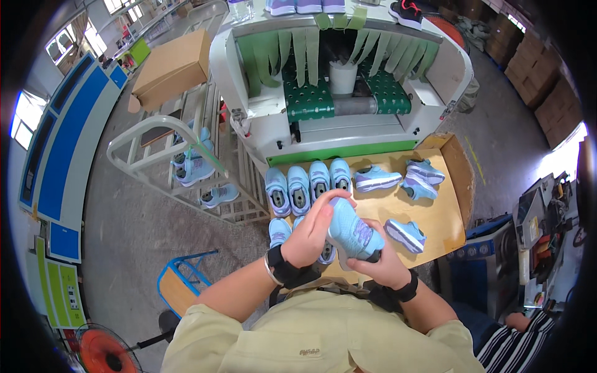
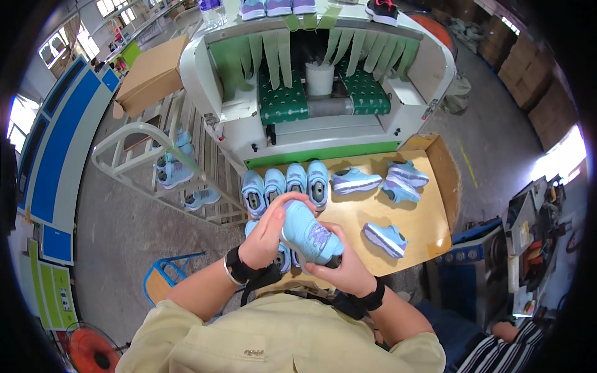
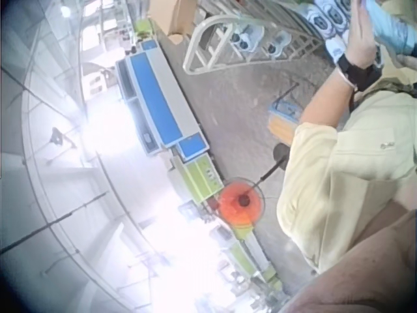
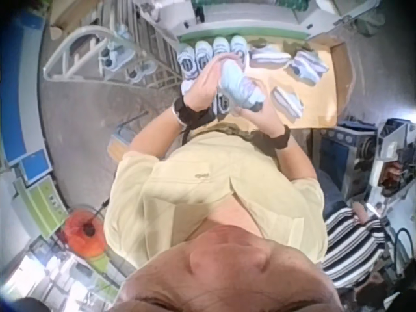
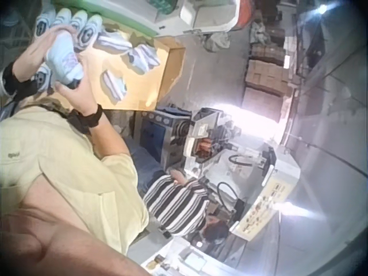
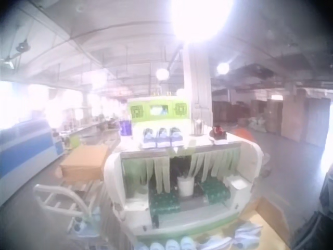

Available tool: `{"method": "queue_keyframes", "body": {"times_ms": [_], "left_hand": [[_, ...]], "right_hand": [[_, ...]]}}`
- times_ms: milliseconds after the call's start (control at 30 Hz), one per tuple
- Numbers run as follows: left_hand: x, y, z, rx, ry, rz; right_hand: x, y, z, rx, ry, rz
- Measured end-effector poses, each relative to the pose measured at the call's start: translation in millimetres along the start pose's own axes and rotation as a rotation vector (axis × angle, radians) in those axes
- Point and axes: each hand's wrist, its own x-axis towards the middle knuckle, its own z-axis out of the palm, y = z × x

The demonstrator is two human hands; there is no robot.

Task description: The person picks up light blue sneakers from a table, inspects them by turning them over and checking the interior, and places them onto a conveyor belt. The person repeats this process for multiple pairs of shoes in a factory setting.

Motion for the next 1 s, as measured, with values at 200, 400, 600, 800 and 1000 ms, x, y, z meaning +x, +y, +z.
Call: {"method": "queue_keyframes", "body": {"times_ms": [200, 400, 600, 800, 1000], "left_hand": [[-7, 20, -2, 0.117, -0.006, 0.137], [2, 9, -24, -0.09, -0.019, 0.103], [1, 14, -55, -0.37, 0.295, -0.166], [-46, -40, -104, 0.061, 0.356, -0.406], [-75, -65, -111, 0.068, 0.319, -0.499]], "right_hand": [[6, -10, 3, -0.09, -0.045, -0.139], [28, -30, -2, -0.187, -0.064, -0.111], [83, -56, -31, -0.232, -0.036, -0.109], [211, -147, -112, -0.274, 0.401, -0.452], [391, -238, -192, -0.619, 0.866, -0.782]]}}
